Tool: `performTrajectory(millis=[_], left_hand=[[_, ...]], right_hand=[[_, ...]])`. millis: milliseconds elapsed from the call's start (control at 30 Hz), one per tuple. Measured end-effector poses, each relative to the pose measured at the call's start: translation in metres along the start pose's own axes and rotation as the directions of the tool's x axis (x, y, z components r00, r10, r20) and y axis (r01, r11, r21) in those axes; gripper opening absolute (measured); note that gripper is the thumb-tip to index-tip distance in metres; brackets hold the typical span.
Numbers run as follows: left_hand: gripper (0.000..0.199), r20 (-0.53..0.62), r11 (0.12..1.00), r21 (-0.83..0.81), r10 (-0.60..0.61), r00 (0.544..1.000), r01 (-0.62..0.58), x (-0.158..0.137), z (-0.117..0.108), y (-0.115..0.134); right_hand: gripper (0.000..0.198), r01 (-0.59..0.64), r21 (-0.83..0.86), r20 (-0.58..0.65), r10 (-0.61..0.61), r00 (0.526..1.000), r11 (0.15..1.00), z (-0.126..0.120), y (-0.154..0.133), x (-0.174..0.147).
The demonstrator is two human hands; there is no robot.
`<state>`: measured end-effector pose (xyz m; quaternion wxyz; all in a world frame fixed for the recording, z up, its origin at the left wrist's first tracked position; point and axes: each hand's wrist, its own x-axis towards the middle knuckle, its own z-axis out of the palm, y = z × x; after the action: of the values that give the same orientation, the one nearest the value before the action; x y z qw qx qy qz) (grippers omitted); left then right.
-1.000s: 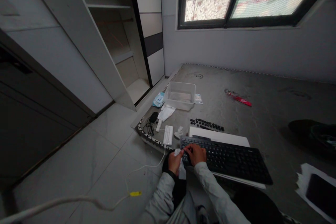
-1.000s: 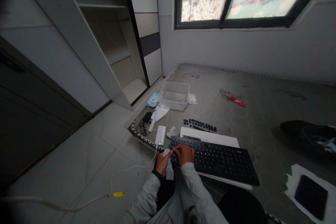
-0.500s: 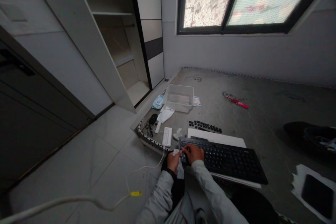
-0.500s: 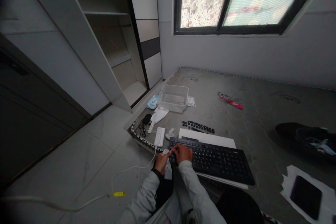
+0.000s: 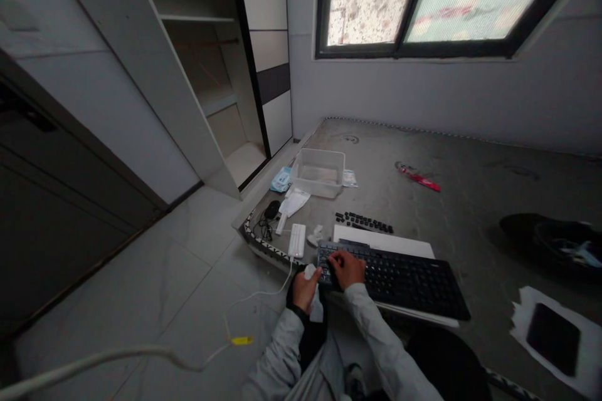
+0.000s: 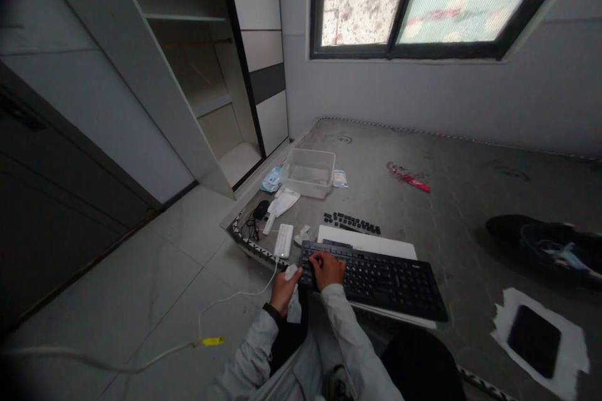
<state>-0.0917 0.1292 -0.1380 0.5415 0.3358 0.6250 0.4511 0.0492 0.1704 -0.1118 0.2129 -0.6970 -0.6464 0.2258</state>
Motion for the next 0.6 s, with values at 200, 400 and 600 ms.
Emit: performTrajectory(millis=[200,400,600], left_hand=[[0.047,-0.061,0.995,0.059,0.081,0.995,-0.077,-0.034,-0.011,0.013],[0.054,0.111,0.998,0.03,-0.054,0.992,0.051,-0.077,-0.016,0.027],[0.07,0.065,0.959,0.021,-0.284,0.957,0.283,-0.092,-0.01,0.003]], right_hand=[[0.019,0.045,-0.017,0.012,-0.045,0.999,0.999,0.003,-0.001,-0.006],[0.029,0.013,-0.035,-0.082,-0.016,0.997,0.999,-0.025,0.014,0.025],[0.029,-0.064,-0.165,-0.095,0.048,0.994,0.984,-0.064,0.059,0.117]])
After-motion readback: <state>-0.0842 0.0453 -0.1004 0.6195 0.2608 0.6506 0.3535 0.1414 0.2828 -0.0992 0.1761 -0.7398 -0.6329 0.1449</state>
